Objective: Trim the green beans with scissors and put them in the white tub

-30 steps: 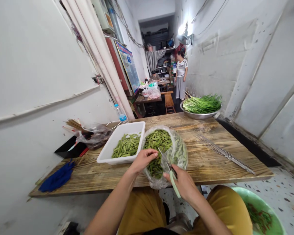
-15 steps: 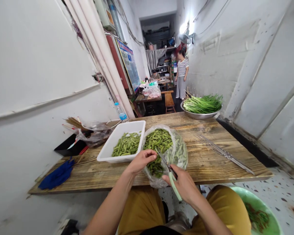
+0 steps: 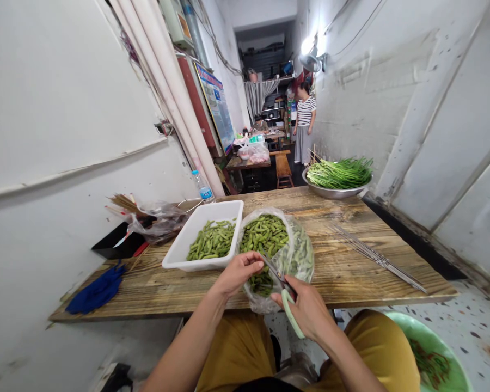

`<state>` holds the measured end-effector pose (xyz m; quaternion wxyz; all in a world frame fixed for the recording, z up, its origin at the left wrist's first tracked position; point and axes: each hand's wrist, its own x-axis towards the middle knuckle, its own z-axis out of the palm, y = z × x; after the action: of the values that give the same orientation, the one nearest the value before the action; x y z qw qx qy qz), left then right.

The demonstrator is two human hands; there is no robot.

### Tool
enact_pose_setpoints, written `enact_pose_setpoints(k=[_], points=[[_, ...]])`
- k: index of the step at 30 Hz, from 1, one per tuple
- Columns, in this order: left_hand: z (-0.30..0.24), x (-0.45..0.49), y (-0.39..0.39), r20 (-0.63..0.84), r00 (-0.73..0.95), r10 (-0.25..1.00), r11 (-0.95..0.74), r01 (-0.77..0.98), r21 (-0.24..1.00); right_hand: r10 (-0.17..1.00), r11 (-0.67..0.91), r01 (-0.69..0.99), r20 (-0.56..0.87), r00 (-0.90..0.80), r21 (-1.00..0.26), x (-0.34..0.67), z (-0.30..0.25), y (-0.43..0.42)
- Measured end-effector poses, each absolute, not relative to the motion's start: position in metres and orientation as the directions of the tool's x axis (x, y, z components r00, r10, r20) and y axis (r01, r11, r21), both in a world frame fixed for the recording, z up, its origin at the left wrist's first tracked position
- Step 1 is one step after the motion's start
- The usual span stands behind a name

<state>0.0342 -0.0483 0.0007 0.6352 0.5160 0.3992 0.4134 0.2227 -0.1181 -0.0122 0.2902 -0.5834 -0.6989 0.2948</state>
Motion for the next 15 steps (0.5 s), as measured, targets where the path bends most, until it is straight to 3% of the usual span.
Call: enact_pose_setpoints(k=[4,7,12,15], points=[[-0.006,0.041,-0.051,-0.185,0.248,0.951,0.257,-0.301,0.918,0.992,0.114,0.607,0.054,-0.115,-0.786,0.220,-0.022,-0.115],[-0.012,0.042,-0.050,-0.215,0.158,0.964,0.259,-0.360,0.896,0.994,0.095,0.617,0.047,-0.094,-0.781,0.220,-0.025,-0.112],[-0.017,0.039,-0.049,-0.164,0.032,0.986,0.166,-0.280,0.945,0.993,0.097,0.638,0.031,-0.113,-0.764,0.222,-0.020,-0.109],[-0.016,0.039,-0.051,-0.135,0.109,0.985,0.158,-0.243,0.957,0.989,0.123,0.622,0.044,-0.140,-0.774,0.223,-0.021,-0.109]])
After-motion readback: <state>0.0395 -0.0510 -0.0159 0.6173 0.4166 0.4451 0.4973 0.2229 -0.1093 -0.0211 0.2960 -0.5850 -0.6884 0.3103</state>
